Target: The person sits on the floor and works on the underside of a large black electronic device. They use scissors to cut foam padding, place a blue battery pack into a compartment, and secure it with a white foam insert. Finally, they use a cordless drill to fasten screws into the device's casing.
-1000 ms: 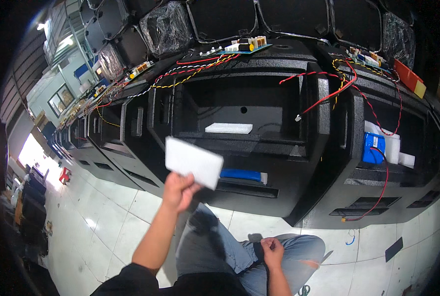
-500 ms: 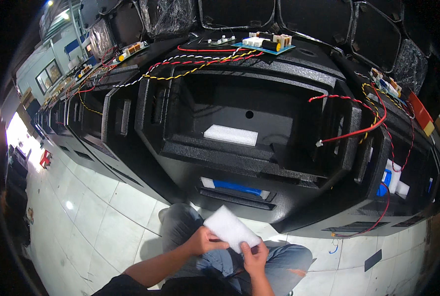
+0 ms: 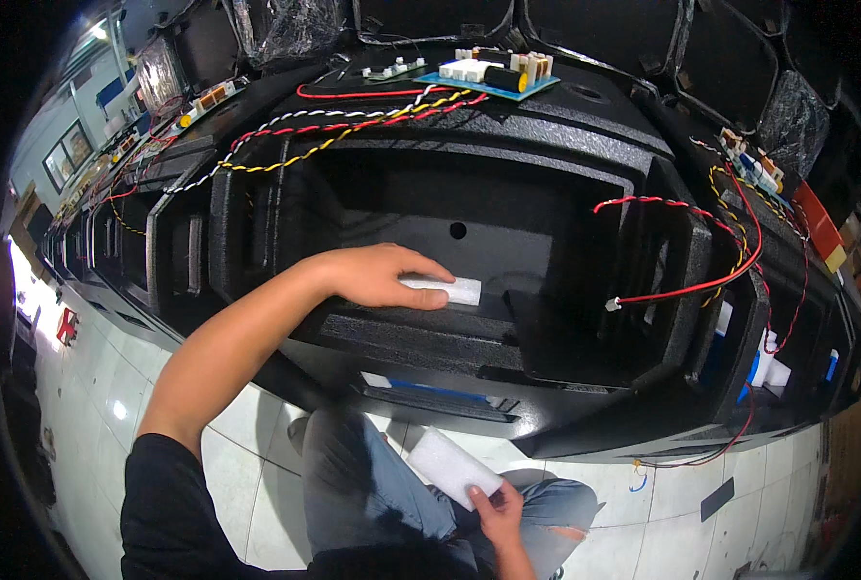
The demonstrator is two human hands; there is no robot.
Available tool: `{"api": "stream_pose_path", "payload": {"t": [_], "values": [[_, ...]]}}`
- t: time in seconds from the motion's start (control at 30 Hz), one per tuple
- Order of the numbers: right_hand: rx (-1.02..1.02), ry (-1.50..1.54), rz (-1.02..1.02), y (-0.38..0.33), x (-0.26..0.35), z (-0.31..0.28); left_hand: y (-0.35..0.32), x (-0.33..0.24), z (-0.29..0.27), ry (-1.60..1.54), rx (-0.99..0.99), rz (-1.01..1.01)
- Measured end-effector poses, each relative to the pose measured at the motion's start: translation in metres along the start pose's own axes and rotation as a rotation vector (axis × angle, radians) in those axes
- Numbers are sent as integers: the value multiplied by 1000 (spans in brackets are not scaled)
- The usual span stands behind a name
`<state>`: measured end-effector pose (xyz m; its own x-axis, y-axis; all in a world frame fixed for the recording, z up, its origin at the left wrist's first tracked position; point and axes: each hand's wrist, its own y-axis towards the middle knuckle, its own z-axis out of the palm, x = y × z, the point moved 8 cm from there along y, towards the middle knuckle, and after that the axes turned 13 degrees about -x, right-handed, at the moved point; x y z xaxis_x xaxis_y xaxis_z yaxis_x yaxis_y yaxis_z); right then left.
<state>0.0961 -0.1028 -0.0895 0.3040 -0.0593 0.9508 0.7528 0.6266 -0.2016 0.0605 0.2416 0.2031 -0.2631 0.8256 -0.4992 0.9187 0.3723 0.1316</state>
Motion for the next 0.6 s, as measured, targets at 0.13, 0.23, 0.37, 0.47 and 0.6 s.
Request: {"api": "stream_pose_path", "payload": {"t": [0.13,0.23,0.37,0.47,0.6], "values": [[13,-32,-23,-4,-1,6,15,11,4,45,128,-34],[22,-93,-67,-7,-10,0,4,-9,-18,-18,117,-21],[-33,-113,-61,-11,-2,-20,-22,-46,-41,275,-175,53],[-82,-94,-72,-10,-1,-36,-62,-72,-78,295,-681,63],[-86,-180,-90,-7,-11,-61,-126,-59,-80,-574,-1007,-93]]}}
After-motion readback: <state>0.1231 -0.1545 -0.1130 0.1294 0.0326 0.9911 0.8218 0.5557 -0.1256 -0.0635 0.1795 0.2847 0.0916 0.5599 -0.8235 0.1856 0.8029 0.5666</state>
